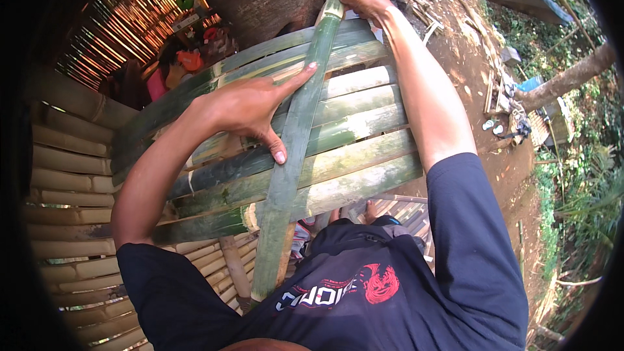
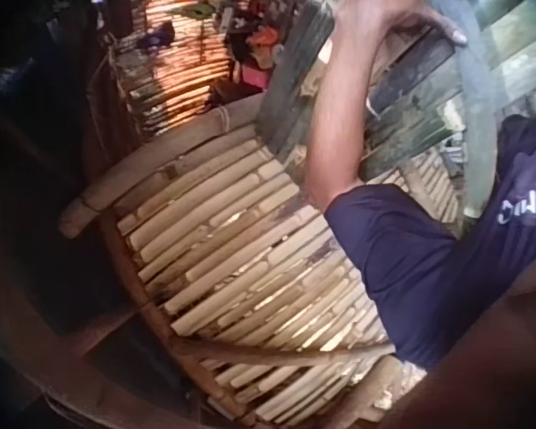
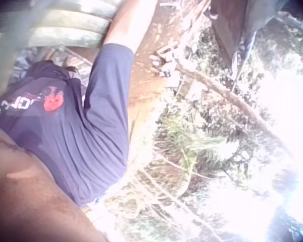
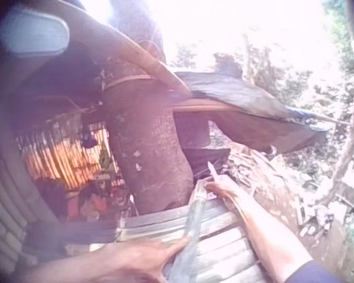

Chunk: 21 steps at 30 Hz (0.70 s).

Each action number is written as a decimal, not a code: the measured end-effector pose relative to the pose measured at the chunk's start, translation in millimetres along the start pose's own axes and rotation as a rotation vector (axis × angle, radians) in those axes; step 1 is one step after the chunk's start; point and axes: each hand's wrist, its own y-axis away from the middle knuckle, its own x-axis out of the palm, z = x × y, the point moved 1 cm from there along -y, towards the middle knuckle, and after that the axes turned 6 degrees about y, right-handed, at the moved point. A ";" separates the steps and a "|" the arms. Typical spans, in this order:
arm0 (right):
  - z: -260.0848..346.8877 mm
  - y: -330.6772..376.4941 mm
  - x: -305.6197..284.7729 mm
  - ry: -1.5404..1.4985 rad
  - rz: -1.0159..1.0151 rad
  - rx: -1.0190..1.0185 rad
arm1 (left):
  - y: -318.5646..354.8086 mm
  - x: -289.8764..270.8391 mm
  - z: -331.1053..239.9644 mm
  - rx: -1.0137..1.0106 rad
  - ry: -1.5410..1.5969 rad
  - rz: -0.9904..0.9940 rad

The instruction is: The person measures and marks a long bamboo strip with a marker, then uses a machete to split the strip into thinner slats. They fit the slats into a bamboo framework and secure them by hammering nails with the machete. The person repeats this process for multiple strips.

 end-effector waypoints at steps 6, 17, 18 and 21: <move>11.2 12.3 -1.5 0.021 0.024 0.032 | -1.7 6.8 9.6 0.049 0.054 -0.055; 15.9 18.1 4.1 0.024 -0.019 0.015 | -1.9 13.6 18.3 0.107 0.093 -0.107; 12.6 15.2 2.1 0.013 -0.013 0.013 | -2.4 13.6 18.0 0.107 0.087 -0.106; 5.6 7.5 -2.7 -0.012 0.011 0.009 | -1.1 10.2 14.2 0.093 0.072 -0.095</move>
